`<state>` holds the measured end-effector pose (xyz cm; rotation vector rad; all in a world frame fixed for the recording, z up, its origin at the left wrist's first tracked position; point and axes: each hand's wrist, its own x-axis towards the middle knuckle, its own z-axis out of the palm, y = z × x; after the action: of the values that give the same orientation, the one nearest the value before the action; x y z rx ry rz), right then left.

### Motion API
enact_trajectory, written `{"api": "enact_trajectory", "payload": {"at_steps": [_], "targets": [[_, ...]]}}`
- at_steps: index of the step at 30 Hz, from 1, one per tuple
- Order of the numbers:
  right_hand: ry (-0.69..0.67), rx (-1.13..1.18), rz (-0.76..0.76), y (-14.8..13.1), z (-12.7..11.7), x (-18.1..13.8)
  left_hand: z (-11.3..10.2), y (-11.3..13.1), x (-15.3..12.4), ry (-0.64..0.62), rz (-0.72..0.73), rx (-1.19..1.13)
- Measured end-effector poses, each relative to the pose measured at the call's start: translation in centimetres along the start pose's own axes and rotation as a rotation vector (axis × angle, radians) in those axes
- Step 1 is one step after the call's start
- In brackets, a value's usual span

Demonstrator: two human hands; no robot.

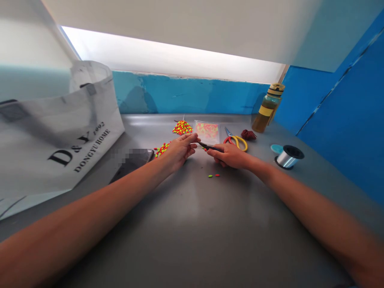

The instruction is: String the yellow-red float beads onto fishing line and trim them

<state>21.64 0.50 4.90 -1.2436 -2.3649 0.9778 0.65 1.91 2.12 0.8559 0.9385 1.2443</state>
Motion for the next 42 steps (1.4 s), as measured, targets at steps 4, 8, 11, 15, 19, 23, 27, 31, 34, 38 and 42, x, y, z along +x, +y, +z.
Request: {"api": "enact_trajectory", "payload": {"at_steps": [4, 8, 11, 15, 19, 23, 27, 31, 34, 38, 42], "targets": [[0.002, 0.002, -0.002, -0.05, -0.01, -0.03, 0.02, 0.05, -0.01, -0.005, 0.005, 0.007], [0.005, -0.001, -0.005, -0.05, 0.01, -0.03, -0.01, 0.08, 0.04, 0.002, 0.01, 0.015], [0.002, 0.004, -0.012, 0.01, 0.0, 0.04, -0.13, 0.01, 0.15, -0.012, 0.013, 0.015], [-0.007, 0.004, -0.017, 0.15, -0.02, 0.15, -0.3, -0.15, 0.32, -0.036, 0.012, 0.016], [-0.003, 0.008, -0.004, 0.2, 0.02, 0.14, -0.34, -0.19, 0.34, -0.048, 0.007, 0.022], [0.006, 0.002, 0.006, 0.23, 0.06, 0.13, -0.3, -0.09, 0.28, -0.048, -0.003, 0.026], [0.006, -0.004, 0.004, 0.35, 0.08, 0.21, -0.28, -0.05, 0.18, -0.035, -0.003, 0.027], [0.0, 0.003, 0.004, 0.29, 0.06, 0.18, -0.27, -0.06, 0.1, -0.03, 0.006, 0.03], [-0.002, 0.002, -0.005, 0.15, 0.0, 0.08, -0.27, -0.07, 0.09, -0.044, 0.004, 0.028], [-0.003, -0.002, -0.003, 0.12, -0.02, 0.07, -0.26, -0.08, 0.09, -0.043, 0.005, 0.026], [0.002, -0.002, 0.002, 0.24, 0.02, 0.15, -0.2, -0.05, 0.06, -0.042, 0.003, 0.032]]}}
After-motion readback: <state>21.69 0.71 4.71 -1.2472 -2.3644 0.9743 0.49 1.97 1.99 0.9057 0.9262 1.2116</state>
